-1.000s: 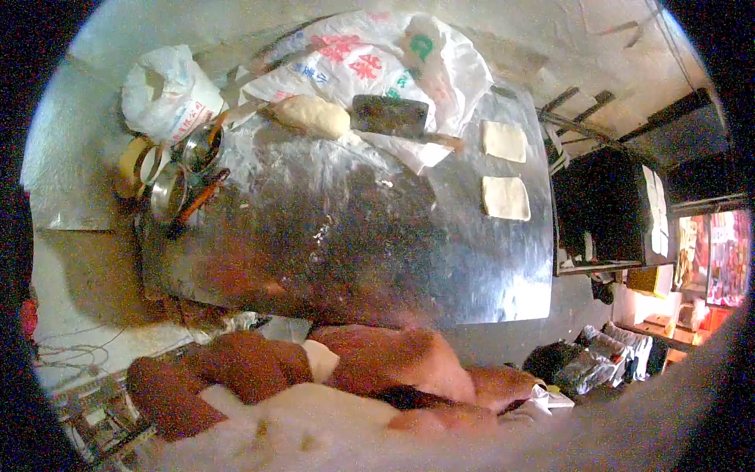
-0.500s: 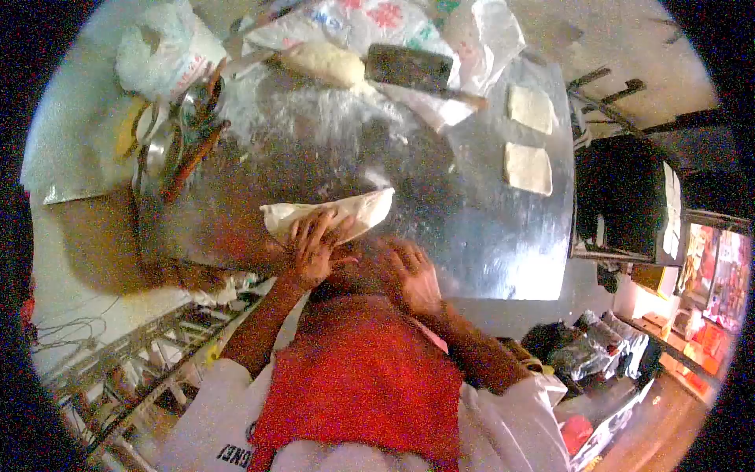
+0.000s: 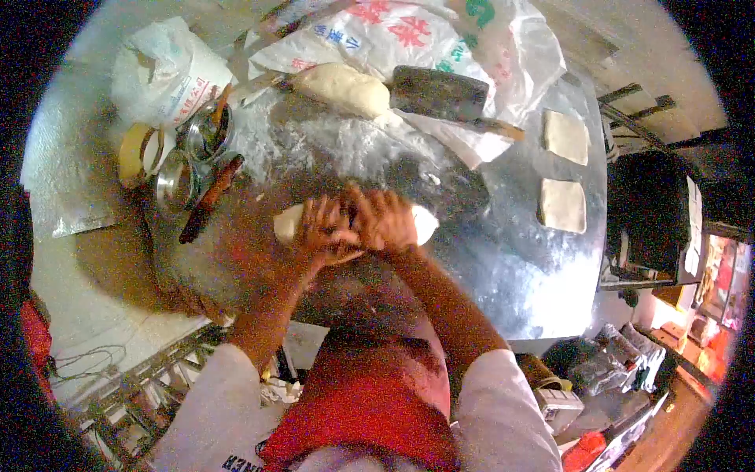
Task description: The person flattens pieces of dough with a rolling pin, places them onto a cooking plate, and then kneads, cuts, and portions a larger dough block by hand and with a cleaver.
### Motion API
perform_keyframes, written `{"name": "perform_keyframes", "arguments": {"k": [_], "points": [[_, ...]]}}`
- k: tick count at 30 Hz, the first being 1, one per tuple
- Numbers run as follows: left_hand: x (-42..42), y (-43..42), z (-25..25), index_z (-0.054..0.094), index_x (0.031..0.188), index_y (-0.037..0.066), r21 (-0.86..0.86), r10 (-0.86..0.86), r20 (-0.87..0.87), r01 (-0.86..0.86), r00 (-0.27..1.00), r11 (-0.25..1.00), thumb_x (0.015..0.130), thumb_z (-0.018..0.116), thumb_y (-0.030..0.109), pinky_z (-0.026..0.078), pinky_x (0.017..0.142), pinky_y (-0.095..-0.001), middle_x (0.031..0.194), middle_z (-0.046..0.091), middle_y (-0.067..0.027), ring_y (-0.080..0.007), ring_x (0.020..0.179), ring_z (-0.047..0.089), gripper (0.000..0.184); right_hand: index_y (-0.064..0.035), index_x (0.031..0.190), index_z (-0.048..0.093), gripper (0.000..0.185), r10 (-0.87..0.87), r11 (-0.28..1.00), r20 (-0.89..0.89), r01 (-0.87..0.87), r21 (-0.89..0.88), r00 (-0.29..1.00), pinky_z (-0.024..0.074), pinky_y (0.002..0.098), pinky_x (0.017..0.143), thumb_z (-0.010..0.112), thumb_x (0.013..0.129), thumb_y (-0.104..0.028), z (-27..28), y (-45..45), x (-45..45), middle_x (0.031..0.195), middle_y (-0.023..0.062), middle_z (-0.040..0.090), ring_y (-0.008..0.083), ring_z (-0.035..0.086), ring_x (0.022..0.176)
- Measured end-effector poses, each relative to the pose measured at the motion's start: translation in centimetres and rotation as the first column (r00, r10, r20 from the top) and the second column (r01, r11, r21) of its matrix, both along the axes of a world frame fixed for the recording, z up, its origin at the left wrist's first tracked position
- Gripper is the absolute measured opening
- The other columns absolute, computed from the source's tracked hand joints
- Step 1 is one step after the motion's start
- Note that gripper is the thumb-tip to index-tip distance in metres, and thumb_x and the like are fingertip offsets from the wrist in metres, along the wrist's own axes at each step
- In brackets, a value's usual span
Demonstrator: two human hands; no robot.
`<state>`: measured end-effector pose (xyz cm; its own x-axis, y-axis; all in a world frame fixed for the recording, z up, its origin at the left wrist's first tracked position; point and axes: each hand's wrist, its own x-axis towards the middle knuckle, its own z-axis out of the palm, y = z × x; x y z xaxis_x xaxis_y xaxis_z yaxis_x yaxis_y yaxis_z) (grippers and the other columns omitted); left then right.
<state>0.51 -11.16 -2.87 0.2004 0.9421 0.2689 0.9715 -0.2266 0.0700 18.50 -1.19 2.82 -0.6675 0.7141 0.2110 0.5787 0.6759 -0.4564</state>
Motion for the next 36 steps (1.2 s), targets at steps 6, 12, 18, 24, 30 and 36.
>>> {"name": "perform_keyframes", "arguments": {"k": [6,12,18,24,30,36], "points": [[-2.0,6.9,5.3,0.050,0.149,0.017,-0.343,-0.064,0.076,0.086,0.995,0.935,0.081,0.062,0.076,0.026,0.119,-0.0631,0.143,0.055,-0.0188,-0.0434,0.135,0.048,0.091,-0.0064,0.130,0.059,0.079,0.016,0.993,0.076,-0.025,0.117,0.997,0.0452,0.0496,0.095,0.066,0.081,-0.068,0.0,1.1,1.9,0.124,0.0137,0.063,0.0334,0.059,0.113],[-4.2,-1.0,5.8,0.055,0.142,0.024,0.096,-0.204,-0.032,0.206,0.978,0.974,0.075,0.078,0.052,0.046,0.095,-0.0553,0.111,0.063,-0.0048,-0.0277,0.104,0.061,0.076,-0.0193,0.124,0.064,0.047,0.034,0.948,0.133,-0.074,0.308,0.991,0.0475,0.0505,0.088,0.073,0.080,-0.033,-3.3,-3.1,4.9,0.121,0.0079,0.064,0.0303,0.061,0.104],[-4.6,-3.2,5.8,0.051,0.146,0.027,-0.012,-0.108,0.009,0.108,0.994,0.994,0.081,0.078,0.041,0.046,0.095,-0.0532,0.117,0.061,-0.0034,-0.0295,0.107,0.059,0.072,-0.0171,0.123,0.063,0.042,-0.126,0.955,0.140,0.082,0.285,0.982,0.0448,0.0538,0.095,0.070,0.084,-0.029,-3.1,-7.4,6.9,0.125,0.0096,0.062,0.0344,0.059,0.111],[-2.2,-15.1,4.6,0.042,0.156,0.026,-0.151,-0.071,0.050,0.078,0.996,0.986,0.091,0.070,0.047,0.032,0.112,-0.0620,0.156,0.041,-0.0100,-0.0358,0.139,0.042,0.074,-0.0143,0.129,0.058,0.056,-0.132,0.962,0.198,0.078,0.262,0.971,0.0396,0.0560,0.106,0.076,0.078,-0.027,-1.9,-16.1,9.4,0.138,0.0142,0.054,0.0386,0.052,0.126],[0.3,-9.8,12.1,0.039,0.155,0.009,-0.060,-0.116,0.301,0.141,0.946,0.988,0.096,0.055,0.060,0.020,0.118,-0.0637,0.155,0.045,-0.0151,-0.0387,0.144,0.039,0.080,-0.0092,0.152,0.043,0.062,-0.176,0.983,0.042,0.173,0.065,0.984,0.0296,0.0530,0.119,0.059,0.096,-0.032,5.3,-14.2,0.2,0.151,0.0139,0.047,0.0354,0.041,0.142],[-2.1,-14.1,7.3,0.052,0.146,0.009,0.015,-0.267,-0.020,0.267,0.963,0.963,0.088,0.044,0.080,0.034,0.113,-0.0622,0.144,0.055,-0.0127,-0.0348,0.137,0.049,0.092,-0.0088,0.148,0.047,0.068,-0.190,0.970,0.238,0.144,0.198,0.953,0.0318,0.0543,0.116,0.059,0.093,-0.046,-0.4,-22.0,2.2,0.153,0.0116,0.048,0.0301,0.045,0.141]]}}
